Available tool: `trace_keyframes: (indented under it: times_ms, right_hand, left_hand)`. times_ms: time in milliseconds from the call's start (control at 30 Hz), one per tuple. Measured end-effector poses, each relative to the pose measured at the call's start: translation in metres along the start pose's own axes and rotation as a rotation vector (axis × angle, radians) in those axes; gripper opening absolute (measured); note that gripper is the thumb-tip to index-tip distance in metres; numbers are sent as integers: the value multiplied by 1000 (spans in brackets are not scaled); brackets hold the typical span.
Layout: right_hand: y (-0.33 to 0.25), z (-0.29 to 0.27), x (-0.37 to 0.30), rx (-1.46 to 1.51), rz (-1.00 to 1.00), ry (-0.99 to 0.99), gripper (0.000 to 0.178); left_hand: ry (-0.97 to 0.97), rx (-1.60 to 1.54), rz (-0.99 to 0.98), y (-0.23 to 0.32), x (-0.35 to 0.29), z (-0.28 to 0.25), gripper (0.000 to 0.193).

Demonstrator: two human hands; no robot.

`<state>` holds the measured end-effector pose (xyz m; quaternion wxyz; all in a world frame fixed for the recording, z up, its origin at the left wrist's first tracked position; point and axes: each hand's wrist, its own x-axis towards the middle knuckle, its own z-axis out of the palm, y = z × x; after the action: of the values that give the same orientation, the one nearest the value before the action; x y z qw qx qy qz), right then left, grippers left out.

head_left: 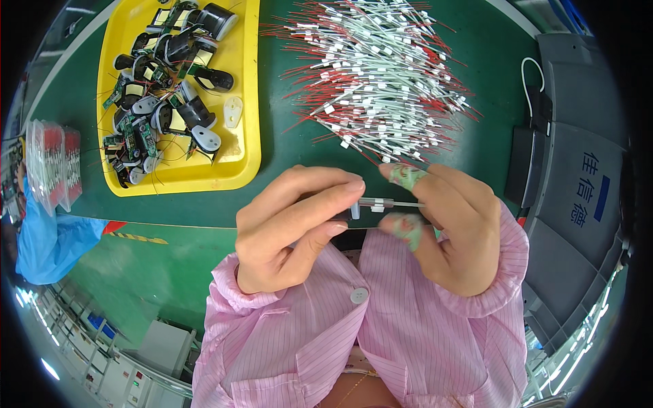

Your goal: The person assembles small electronic or plastic components with wire leads by hand at a manufacturing workbench.

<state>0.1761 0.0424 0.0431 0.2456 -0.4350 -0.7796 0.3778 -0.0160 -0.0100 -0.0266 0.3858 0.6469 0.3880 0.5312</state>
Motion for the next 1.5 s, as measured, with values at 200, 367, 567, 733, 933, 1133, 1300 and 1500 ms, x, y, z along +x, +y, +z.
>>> trace_keyframes:
  times_ms: [200, 367, 567, 733, 933, 1133, 1300, 1500]
  right_hand:
    - [16, -7, 1, -18, -269, -112, 21]
    - [28, 19, -2, -209, -505, 66, 23]
    - [29, 14, -2, -241, -613, 96, 35]
    - [30, 20, -5, -213, -598, 88, 25]
    - [27, -15, 28, -220, -449, -77, 15]
    - [66, -71, 182, -163, 189, -75, 22]
    - [169, -115, 306, 385, 486, -142, 31]
    - [106, -85, 269, -484, 36, 115, 33]
  left_hand:
    - [91, -462, -330, 7, -10, 8, 31]
    - [165, -430, -377, 7, -6, 16, 23]
    - [62, -382, -153, -7, -9, 6, 30]
    - [26, -242, -247, 2, -11, 5, 35]
    - [346, 153, -94, 2, -7, -15, 46]
    - [383, 1253, -381, -8, -2, -56, 48]
    - [290, 1204, -472, -11, 0, -51, 46]
    - [297, 1097, -382, -19, -4, -54, 37]
